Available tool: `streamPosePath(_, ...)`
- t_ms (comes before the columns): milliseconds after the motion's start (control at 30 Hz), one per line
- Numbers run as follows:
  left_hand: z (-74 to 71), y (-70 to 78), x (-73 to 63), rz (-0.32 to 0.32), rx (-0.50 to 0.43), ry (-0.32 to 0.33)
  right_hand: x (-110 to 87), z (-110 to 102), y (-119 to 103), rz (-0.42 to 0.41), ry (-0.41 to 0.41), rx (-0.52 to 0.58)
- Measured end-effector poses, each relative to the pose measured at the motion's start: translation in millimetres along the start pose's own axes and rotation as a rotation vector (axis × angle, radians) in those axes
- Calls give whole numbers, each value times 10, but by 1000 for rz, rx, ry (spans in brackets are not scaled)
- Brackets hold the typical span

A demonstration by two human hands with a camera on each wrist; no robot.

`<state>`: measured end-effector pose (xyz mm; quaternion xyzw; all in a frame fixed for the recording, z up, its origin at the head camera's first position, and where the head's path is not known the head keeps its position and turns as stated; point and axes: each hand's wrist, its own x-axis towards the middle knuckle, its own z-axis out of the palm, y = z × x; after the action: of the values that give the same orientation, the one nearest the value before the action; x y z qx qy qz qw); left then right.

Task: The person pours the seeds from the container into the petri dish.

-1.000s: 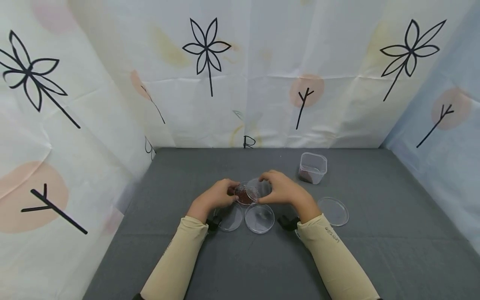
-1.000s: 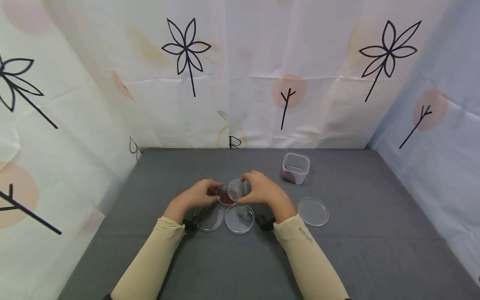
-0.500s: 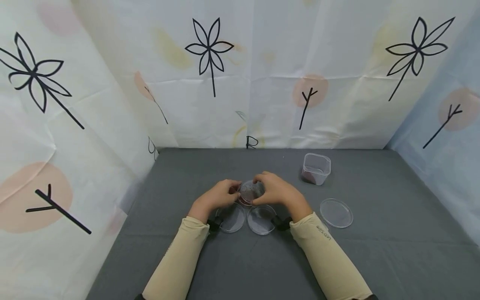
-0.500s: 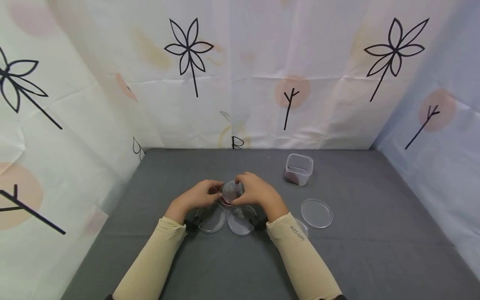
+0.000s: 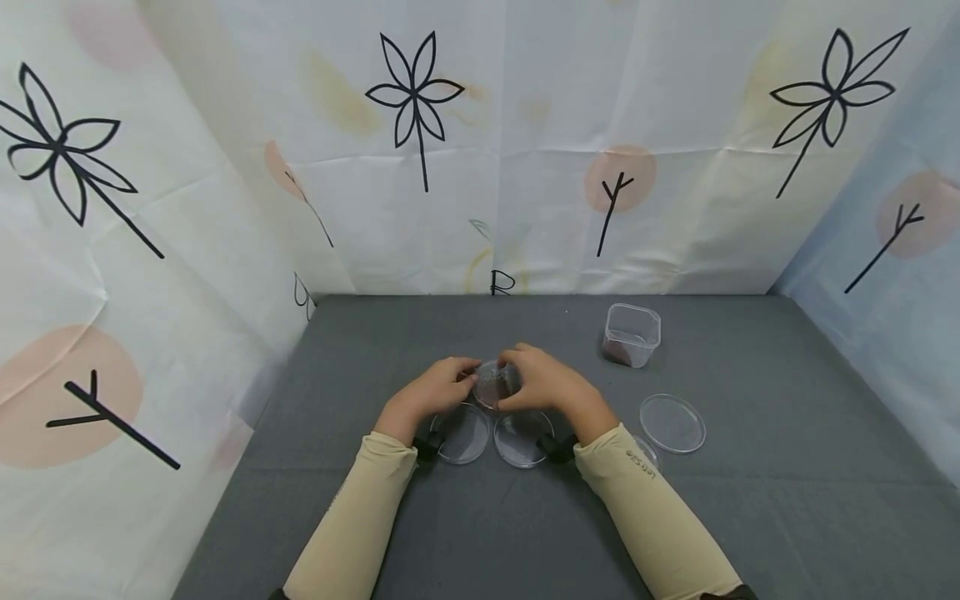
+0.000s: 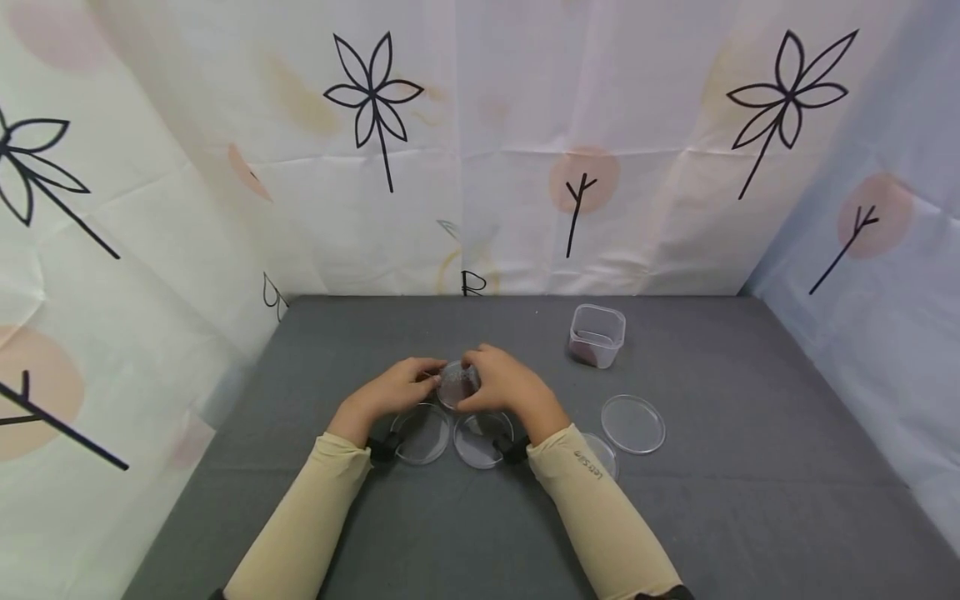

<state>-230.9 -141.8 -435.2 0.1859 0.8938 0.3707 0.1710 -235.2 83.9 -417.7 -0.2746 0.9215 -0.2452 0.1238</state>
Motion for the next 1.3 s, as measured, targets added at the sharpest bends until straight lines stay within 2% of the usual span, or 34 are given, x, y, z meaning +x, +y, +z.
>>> streamPosePath(400,7,-13,1,5,37,-4,-4,20,-5,7,-11,18)
streamPosePath(1300,24,-3,7,-3,27,6,13,43,23,8,-28,2)
